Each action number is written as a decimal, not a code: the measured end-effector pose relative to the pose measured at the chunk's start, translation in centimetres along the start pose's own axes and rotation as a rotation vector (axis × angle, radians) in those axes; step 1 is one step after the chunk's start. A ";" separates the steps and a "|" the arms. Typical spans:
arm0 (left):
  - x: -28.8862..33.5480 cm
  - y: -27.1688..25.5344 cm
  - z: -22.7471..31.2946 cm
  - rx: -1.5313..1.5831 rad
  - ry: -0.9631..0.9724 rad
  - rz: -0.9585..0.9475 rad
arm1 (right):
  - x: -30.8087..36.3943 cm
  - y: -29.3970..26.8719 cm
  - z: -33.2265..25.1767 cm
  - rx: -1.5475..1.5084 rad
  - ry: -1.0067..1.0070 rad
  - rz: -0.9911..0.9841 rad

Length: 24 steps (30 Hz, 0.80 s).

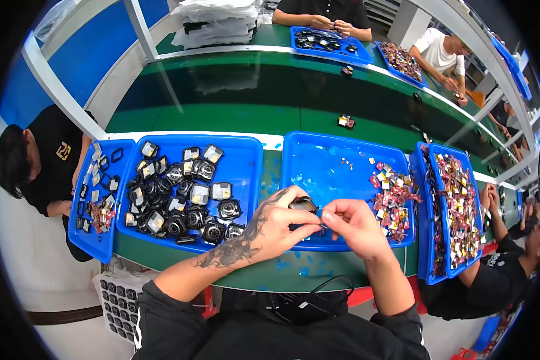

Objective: Assembling internal electronic components and outer cases for smartwatches at a factory workstation.

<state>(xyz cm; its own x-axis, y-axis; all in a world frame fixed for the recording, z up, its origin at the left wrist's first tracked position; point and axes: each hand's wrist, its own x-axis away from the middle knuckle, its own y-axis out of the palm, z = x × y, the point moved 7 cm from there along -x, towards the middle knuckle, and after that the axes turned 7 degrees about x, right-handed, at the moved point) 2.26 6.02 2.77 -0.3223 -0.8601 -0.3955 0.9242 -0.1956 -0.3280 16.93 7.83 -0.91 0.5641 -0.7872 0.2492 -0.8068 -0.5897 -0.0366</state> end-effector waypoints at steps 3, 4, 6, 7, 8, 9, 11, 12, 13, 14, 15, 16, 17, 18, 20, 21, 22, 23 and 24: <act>-0.1 0.1 0.3 -0.003 0.013 -0.027 | 0.3 -0.2 -0.9 0.102 -0.031 0.127; 0.0 0.1 0.2 0.035 -0.035 -0.020 | 0.6 -0.2 -1.3 0.049 -0.053 0.153; 0.1 -0.1 -0.2 0.069 -0.083 -0.009 | 0.9 -0.1 -1.7 -0.005 -0.077 0.175; 0.1 -0.2 -0.7 0.082 -0.110 -0.016 | 0.9 -0.1 -2.0 0.052 -0.119 0.193; 0.2 -0.4 -1.1 0.092 -0.138 -0.020 | 0.9 -0.1 -2.3 0.108 -0.163 0.208; 0.6 -0.5 -1.2 0.072 -0.150 0.001 | 1.1 0.4 -2.6 0.102 -0.172 0.178; 1.5 -0.9 -1.2 0.119 -0.054 0.090 | 0.7 0.6 -3.0 0.211 -0.188 0.224; 1.4 -0.5 -1.1 0.148 -0.072 0.062 | 1.3 0.4 -3.9 0.310 -0.236 0.250; 1.2 -0.1 -1.4 0.169 -0.097 0.042 | 1.8 0.2 -4.3 0.398 -0.291 0.269; 1.0 0.2 -1.1 0.164 -0.087 0.028 | 2.0 -0.1 -4.0 0.366 -0.284 0.298; 0.8 0.8 -1.0 0.176 -0.076 0.006 | 2.5 -0.5 -3.4 0.340 -0.262 0.336; 0.6 1.3 -0.9 0.175 -0.095 0.002 | 2.8 -0.6 -3.1 0.331 -0.265 0.340; 0.5 1.7 -1.1 0.184 -0.105 -0.013 | 2.9 -0.8 -2.9 0.327 -0.263 0.359; 0.4 1.9 -1.0 0.202 -0.114 -0.024 | 2.8 -0.4 -3.1 0.325 -0.273 0.337; 0.5 2.0 -1.2 0.273 -0.142 -0.052 | 2.7 0.0 -2.9 0.193 -0.223 0.297; 0.6 1.9 -1.1 0.290 -0.133 -0.070 | 2.6 -0.2 -2.9 0.424 -0.248 0.333; 0.5 1.3 -1.1 0.267 -0.067 -0.018 | 2.0 -0.2 -3.0 0.583 -0.281 0.415; 0.5 1.1 -0.9 0.258 0.000 0.027 | 1.2 -0.1 -3.4 0.732 -0.352 0.494; 0.6 0.7 -1.4 0.274 -0.058 0.025 | 0.6 -0.3 -3.7 0.978 -0.442 0.666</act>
<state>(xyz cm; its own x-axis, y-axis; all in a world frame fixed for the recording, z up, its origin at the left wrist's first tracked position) 2.38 6.05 1.09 -0.2938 -0.8904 -0.3477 0.9552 -0.2873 -0.0713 16.90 8.22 2.88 0.2628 -0.8636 -0.4303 -0.5960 0.2054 -0.7763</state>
